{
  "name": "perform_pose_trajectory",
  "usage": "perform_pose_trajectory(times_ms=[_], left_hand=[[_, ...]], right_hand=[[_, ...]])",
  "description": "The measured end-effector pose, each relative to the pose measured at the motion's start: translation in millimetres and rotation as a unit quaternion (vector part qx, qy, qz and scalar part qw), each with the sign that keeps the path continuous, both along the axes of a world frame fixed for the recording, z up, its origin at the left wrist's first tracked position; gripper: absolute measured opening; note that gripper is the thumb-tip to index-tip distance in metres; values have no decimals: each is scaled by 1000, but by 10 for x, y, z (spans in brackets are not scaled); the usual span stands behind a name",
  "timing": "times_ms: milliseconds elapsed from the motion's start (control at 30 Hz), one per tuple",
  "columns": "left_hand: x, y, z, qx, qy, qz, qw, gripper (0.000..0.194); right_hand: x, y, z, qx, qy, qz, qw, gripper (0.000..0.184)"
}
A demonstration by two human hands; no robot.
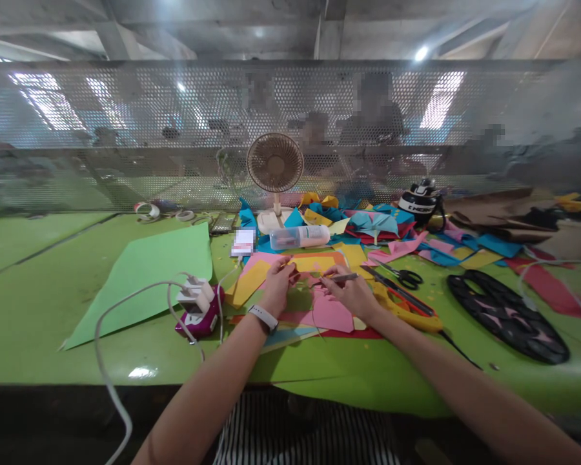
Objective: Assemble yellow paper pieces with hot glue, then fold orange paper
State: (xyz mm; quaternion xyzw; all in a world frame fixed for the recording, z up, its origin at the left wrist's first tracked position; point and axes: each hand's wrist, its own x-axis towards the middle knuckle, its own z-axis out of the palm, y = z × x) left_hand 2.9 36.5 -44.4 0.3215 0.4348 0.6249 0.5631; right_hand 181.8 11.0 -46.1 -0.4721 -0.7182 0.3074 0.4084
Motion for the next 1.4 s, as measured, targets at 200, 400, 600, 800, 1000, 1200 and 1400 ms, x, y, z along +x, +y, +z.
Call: perform_pose_trajectory(times_ms=[200, 400, 600, 800, 1000, 1200, 1400], left_hand=[[-6, -8, 2, 5, 3, -4, 1000, 35], [-5, -21, 9, 6, 6, -5, 1000, 33], [-6, -25, 0, 8, 9, -8, 1000, 34], [-8, -43, 11, 12, 15, -6, 1000, 35], [23, -90, 51, 42, 39, -13, 998, 33], [107, -191, 130, 72, 65, -49, 994, 33], [158, -235, 179, 84, 64, -59, 993, 36]], right_hand=[[-14, -47, 25, 65, -74, -12, 995, 17], [-17, -14, -22, 15, -12, -7, 1000, 20], [-9, 2, -8, -23, 54, -7, 998, 23], [40, 20, 85, -27, 128, -26, 991, 26], [49, -31, 229, -50, 240, -9, 969, 32], [88, -74, 322, -39, 293, -46, 954, 35], [130, -59, 344, -40, 307, -61, 949, 37]])
